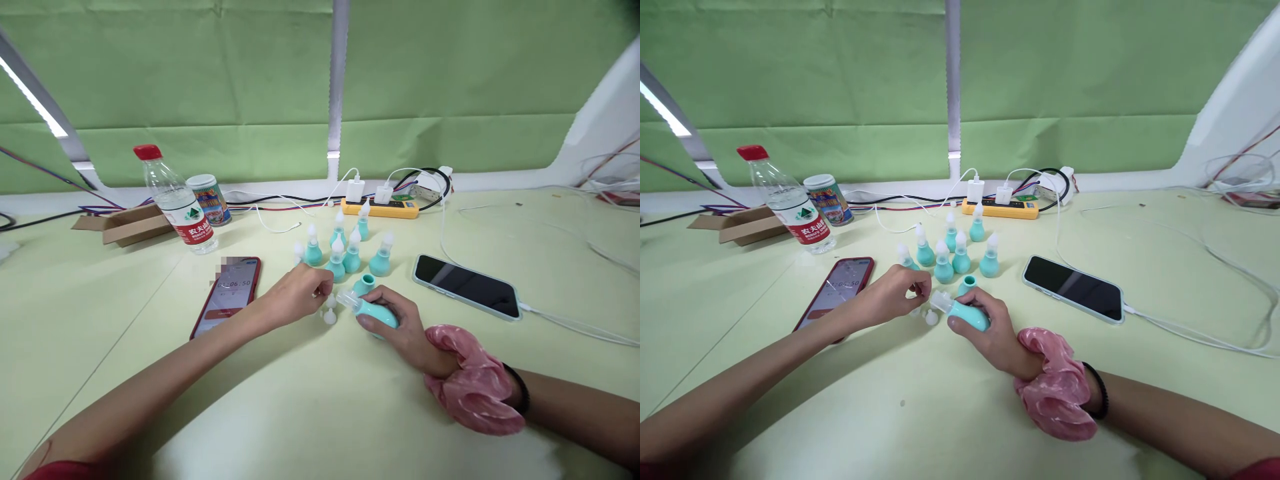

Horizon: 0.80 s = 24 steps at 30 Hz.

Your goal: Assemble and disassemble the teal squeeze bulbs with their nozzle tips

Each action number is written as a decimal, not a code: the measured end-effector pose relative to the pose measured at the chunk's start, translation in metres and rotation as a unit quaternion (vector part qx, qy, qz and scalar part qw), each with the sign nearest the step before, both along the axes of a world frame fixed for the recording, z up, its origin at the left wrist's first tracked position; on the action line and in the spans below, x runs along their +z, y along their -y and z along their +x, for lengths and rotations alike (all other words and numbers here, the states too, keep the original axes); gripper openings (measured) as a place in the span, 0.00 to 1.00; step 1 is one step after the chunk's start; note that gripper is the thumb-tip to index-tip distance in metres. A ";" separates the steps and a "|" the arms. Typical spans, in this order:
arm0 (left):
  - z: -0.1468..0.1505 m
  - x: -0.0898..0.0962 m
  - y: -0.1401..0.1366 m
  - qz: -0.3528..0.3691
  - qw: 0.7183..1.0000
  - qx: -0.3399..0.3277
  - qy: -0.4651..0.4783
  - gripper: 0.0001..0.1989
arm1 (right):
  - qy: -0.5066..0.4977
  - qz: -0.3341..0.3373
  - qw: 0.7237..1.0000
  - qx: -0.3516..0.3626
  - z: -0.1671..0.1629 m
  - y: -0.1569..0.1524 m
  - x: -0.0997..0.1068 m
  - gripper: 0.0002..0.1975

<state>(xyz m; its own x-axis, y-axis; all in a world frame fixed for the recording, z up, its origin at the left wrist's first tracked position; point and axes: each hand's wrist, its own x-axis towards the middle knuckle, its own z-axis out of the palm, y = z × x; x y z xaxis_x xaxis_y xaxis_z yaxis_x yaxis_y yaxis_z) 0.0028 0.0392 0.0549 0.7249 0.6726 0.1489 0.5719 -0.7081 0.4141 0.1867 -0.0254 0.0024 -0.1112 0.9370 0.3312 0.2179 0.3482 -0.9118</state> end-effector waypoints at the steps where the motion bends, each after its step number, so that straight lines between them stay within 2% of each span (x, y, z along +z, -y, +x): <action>1: 0.000 -0.001 0.000 -0.003 1.000 -0.003 0.006 0.05 | -0.001 -0.008 1.000 0.004 0.000 0.000 -0.001 0.10; 7: 0.001 0.003 0.000 -0.012 1.000 -0.007 0.027 0.06 | -0.049 -0.058 0.996 0.039 0.000 -0.001 -0.003 0.11; 13: 0.009 0.023 0.023 0.018 0.991 0.061 0.120 0.08 | 0.019 0.028 0.999 0.031 -0.004 0.004 0.006 0.09; 19: 0.018 0.029 0.045 -0.045 0.999 -0.023 -0.004 0.18 | -0.008 0.015 0.997 0.070 -0.008 0.016 0.013 0.10; 24: 0.016 0.024 0.040 -0.163 0.982 -0.087 0.040 0.20 | 0.041 0.039 0.996 0.071 -0.009 0.019 0.019 0.06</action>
